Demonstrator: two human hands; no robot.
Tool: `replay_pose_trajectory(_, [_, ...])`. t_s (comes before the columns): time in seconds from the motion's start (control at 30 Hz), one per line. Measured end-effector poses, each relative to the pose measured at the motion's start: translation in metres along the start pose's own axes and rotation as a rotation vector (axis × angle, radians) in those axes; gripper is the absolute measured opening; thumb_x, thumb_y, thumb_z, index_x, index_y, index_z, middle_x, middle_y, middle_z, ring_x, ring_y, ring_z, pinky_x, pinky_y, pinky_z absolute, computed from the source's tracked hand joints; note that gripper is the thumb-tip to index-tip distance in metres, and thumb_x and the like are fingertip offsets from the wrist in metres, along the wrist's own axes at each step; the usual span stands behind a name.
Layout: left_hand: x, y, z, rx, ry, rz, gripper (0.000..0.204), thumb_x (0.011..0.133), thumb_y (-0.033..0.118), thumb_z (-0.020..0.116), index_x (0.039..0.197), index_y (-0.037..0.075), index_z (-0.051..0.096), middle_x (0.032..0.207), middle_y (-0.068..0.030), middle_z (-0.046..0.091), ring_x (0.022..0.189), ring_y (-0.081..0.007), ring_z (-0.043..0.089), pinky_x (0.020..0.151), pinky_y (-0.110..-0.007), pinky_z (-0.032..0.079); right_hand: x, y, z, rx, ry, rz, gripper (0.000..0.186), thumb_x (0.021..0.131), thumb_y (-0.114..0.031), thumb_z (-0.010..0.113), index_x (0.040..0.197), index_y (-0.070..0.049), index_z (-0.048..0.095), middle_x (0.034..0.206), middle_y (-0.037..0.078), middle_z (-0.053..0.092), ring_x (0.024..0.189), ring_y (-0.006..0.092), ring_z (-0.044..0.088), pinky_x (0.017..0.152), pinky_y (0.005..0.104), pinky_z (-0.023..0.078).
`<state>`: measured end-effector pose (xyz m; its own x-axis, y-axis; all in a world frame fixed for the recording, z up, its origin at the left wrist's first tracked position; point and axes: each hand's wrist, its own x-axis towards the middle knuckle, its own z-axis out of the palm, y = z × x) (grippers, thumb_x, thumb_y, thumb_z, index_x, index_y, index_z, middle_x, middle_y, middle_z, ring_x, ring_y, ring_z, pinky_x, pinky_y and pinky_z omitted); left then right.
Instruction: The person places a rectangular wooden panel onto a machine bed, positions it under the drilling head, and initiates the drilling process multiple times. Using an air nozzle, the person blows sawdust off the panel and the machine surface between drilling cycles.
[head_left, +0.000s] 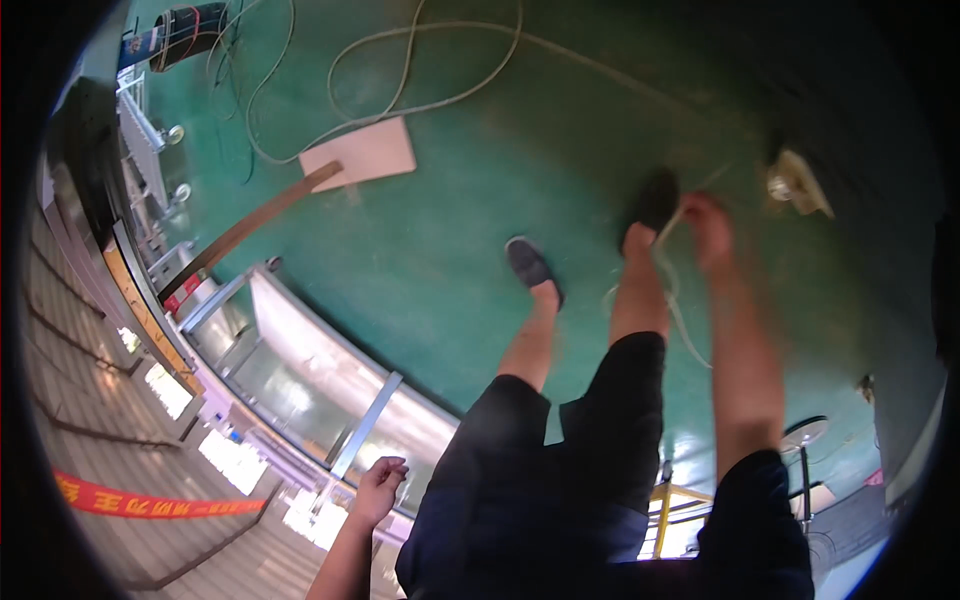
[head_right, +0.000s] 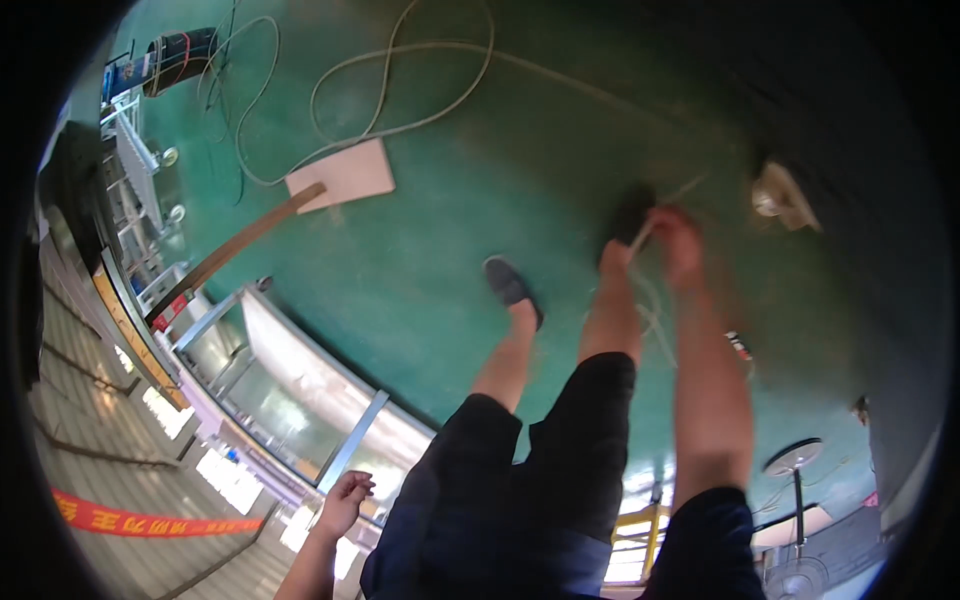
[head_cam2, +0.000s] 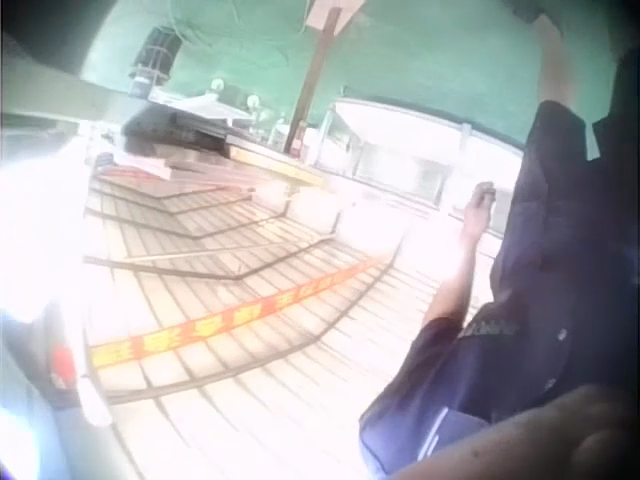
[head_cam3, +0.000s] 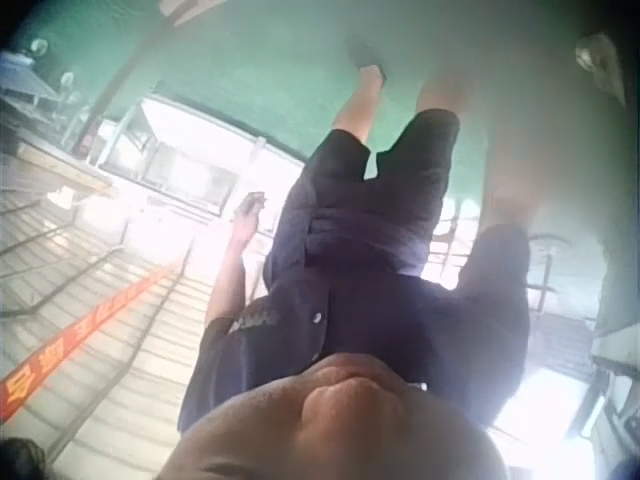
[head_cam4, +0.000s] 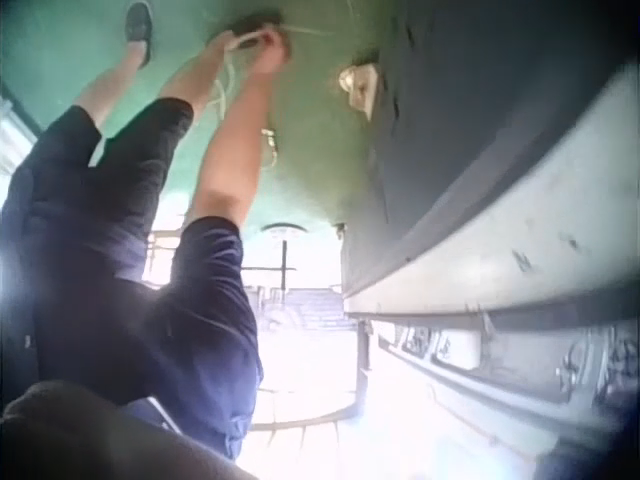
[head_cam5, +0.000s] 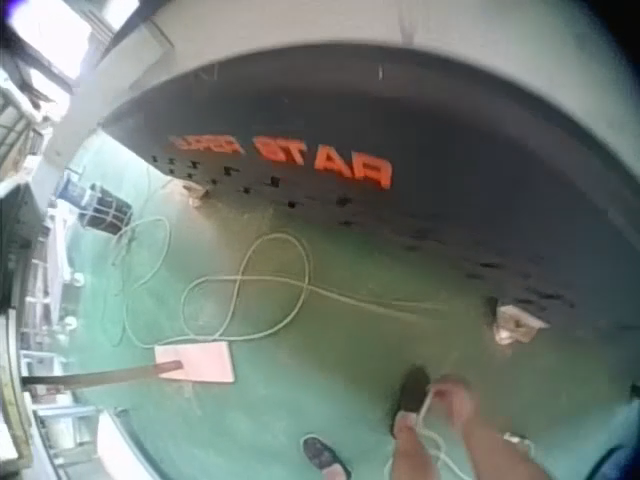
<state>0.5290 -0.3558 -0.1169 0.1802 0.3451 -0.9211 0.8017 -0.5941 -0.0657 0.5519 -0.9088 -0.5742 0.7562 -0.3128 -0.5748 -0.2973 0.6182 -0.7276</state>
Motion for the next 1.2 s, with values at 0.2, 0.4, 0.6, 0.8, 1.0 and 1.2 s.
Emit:
replay_pose_trajectory(0.2, [0.034, 0.162, 0.110, 0.022, -0.162, 0.658, 0.053, 0.085, 0.020, 0.071, 0.129, 0.003, 0.046, 0.118, -0.0127, 0.059, 0.103, -0.0218, 0.059, 0.090, -0.034, 0.048, -0.148, -0.141, 0.252, -0.244, -0.077, 0.226, 0.008, 0.080, -0.003, 0.058, 0.086, -0.005, 0.064, 0.078, 0.002, 0.062, 0.074, 0.0122, 0.059, 0.068, 0.0265, 0.049])
replay_pose_trajectory(0.4, [0.047, 0.188, 0.160, -0.094, -0.363, 1.169, 0.041, 0.092, 0.020, 0.054, 0.126, 0.000, 0.046, 0.124, -0.0138, 0.052, 0.111, -0.0202, 0.053, 0.090, -0.033, 0.046, -0.265, -0.221, 0.363, -0.621, -0.396, -0.192, 0.022, 0.086, -0.007, 0.064, 0.107, -0.005, 0.060, 0.103, 0.005, 0.053, 0.100, 0.0160, 0.054, 0.089, 0.0306, 0.045])
replay_pose_trajectory(0.6, [-0.104, 0.193, 0.046, -0.462, -0.816, 0.681, 0.058, 0.102, 0.049, 0.028, 0.102, -0.003, 0.055, 0.071, -0.0125, 0.063, 0.063, -0.0234, 0.063, 0.068, -0.038, 0.055, -0.345, -0.202, 0.334, -0.455, 0.228, -0.291, 0.063, 0.093, -0.012, 0.057, 0.148, -0.009, 0.028, 0.128, 0.012, 0.049, 0.110, 0.0224, 0.053, 0.098, 0.0348, 0.044])
replay_pose_trajectory(0.8, [-0.204, 0.196, -0.045, -1.068, -1.044, 0.637, 0.053, 0.102, 0.052, 0.028, 0.098, 0.010, 0.060, 0.067, -0.0062, 0.058, 0.058, -0.0195, 0.054, 0.058, -0.036, 0.047, -0.420, -0.090, 0.289, -0.940, -0.074, 0.213, 0.048, 0.097, -0.045, 0.045, 0.105, -0.005, 0.070, 0.113, 0.019, 0.066, 0.111, 0.0334, 0.060, 0.098, 0.0384, 0.044])
replay_pose_trajectory(1.0, [-0.225, 0.158, -0.176, -1.220, -0.910, 1.070, 0.042, 0.103, 0.047, 0.034, 0.097, 0.014, 0.060, 0.067, -0.0001, 0.048, 0.056, -0.0130, 0.046, 0.047, -0.027, 0.040, -0.477, -0.111, 0.211, -0.540, 0.687, -0.149, 0.051, 0.097, -0.044, 0.049, 0.068, -0.004, 0.063, 0.064, 0.006, 0.060, 0.063, 0.0162, 0.054, 0.064, 0.0345, 0.046])
replay_pose_trajectory(1.2, [-0.149, 0.095, -0.195, -1.106, -0.554, 0.888, 0.034, 0.100, 0.044, 0.044, 0.098, 0.013, 0.059, 0.076, 0.0013, 0.054, 0.066, -0.0135, 0.053, 0.062, -0.031, 0.050, -0.544, -0.237, 0.180, -0.557, 0.867, -0.523, 0.043, 0.098, -0.030, 0.052, 0.063, -0.005, 0.056, 0.057, -0.003, 0.047, 0.057, 0.0079, 0.041, 0.054, 0.0268, 0.034])
